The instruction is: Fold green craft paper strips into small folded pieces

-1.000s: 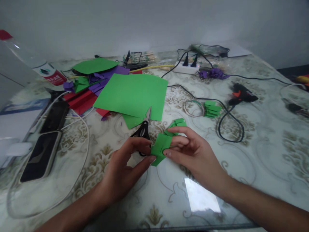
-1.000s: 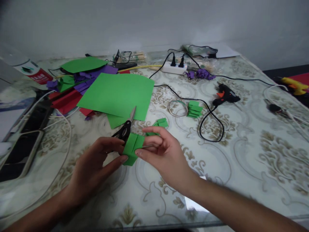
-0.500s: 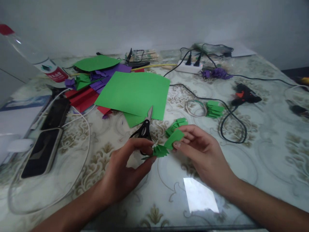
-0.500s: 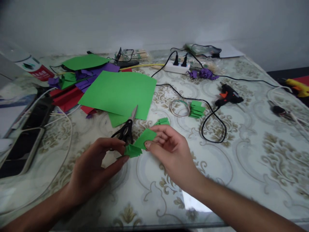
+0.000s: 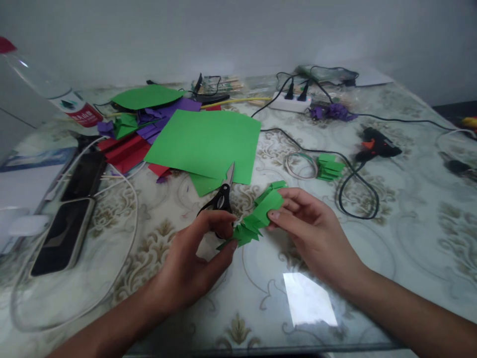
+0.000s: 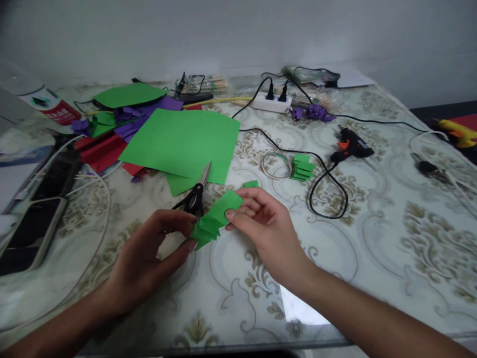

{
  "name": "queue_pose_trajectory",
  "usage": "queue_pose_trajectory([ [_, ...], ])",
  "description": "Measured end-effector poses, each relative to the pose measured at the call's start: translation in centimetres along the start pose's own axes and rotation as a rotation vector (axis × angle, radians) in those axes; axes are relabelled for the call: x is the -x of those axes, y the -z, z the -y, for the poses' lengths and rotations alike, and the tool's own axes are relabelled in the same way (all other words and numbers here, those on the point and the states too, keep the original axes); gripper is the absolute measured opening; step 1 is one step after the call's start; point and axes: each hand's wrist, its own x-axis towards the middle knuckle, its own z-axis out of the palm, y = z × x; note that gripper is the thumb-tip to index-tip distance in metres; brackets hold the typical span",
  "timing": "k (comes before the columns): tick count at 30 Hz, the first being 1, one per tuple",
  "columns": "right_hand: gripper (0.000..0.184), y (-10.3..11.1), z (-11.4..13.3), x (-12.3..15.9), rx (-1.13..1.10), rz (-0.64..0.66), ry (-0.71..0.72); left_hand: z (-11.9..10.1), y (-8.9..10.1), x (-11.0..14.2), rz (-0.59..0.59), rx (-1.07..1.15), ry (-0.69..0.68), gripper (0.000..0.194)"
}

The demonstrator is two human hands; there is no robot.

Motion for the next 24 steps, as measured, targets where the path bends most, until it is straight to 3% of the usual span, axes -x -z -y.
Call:
queue_pose_trajectory([
  [10,0.023,-0.9,0.4,0.8,0.128,0.109,0.02,-0.3,0.0,-0.2,0.072,0.049,0.014,0.047],
  [15,0.023,-0.7,0.1,1.1,0.294,0.161,0.085,-0.3,0.1,-0.3,0.135,0.135,0.066,0.023],
  [19,0.02,-0.7,-0.2,1.1,0.353,0.197,0.176,-0.5,0.1,-0.3,0.102,0.241,0.163,0.012],
  [24,0.021,-1.0,-0.5,1.2,0.284,0.27,-0.003,-0.7,0.0,-0.4,0.086,0.343,0.268,0.011],
])
